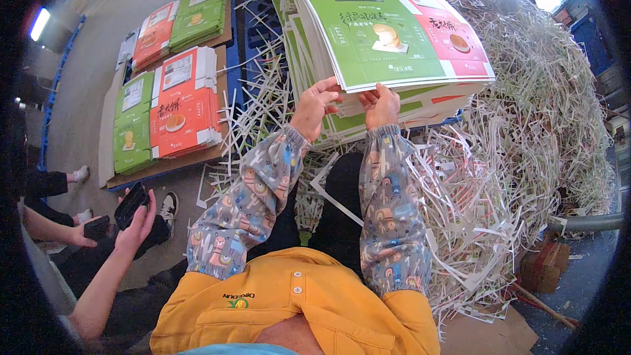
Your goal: Sorting and stacking cardboard packaging sheets on a warehouse floor.
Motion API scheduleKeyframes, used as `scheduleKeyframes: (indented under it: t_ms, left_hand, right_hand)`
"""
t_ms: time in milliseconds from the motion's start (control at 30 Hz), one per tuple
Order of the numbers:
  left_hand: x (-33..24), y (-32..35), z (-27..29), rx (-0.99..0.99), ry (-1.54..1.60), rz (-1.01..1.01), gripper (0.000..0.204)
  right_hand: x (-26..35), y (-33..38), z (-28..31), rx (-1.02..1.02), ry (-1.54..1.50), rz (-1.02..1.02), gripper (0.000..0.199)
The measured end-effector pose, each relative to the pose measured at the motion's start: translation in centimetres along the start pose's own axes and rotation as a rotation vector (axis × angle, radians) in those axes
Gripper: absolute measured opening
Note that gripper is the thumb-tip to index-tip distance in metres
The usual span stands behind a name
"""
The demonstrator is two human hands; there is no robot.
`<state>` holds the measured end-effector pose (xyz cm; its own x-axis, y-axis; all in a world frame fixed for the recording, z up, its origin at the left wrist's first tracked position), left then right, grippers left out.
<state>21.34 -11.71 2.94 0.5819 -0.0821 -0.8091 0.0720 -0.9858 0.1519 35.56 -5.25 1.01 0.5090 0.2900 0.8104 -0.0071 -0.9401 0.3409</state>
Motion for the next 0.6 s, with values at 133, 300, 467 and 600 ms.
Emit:
scheduleKeyframes:
  t_ms: [133, 300, 467, 600]
  left_hand:
    - [0.5, -0.1, 0.4, -0.031, -0.111, -0.044, 0.036]
    - [1.2, -0.5, -0.9, -0.014, -0.416, -0.246, 0.041]
    - [0.2, -0.3, -0.7, -0.001, -0.422, -0.240, 0.043]
    - [-0.4, 0.1, -1.0, 0.001, -0.338, -0.219, 0.044]
  right_hand:
    - [0.0, 1.7, -2.3, -0.064, 0.078, 0.048, 0.019]
    - [-0.7, 0.6, -0.9, 0.031, 0.065, 0.059, 0.021]
    - [0.0, 1.2, -2.0, 0.192, 0.834, 0.516, 0.022]
    - [-0.1, 1.0, -2.1, 0.070, -0.261, 0.047, 0.027]
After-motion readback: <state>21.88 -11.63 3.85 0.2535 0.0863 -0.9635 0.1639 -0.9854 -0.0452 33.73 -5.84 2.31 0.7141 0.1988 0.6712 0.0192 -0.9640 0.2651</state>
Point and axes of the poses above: each hand's wrist, its own y-axis away from the middle knuckle, its own z-axis out of the back of the hand, x = y × z, the point moved 2 cm from there along -y, towards the middle knuckle, and after that the axes turned 7 degrees about y, right-handed, at the moved point
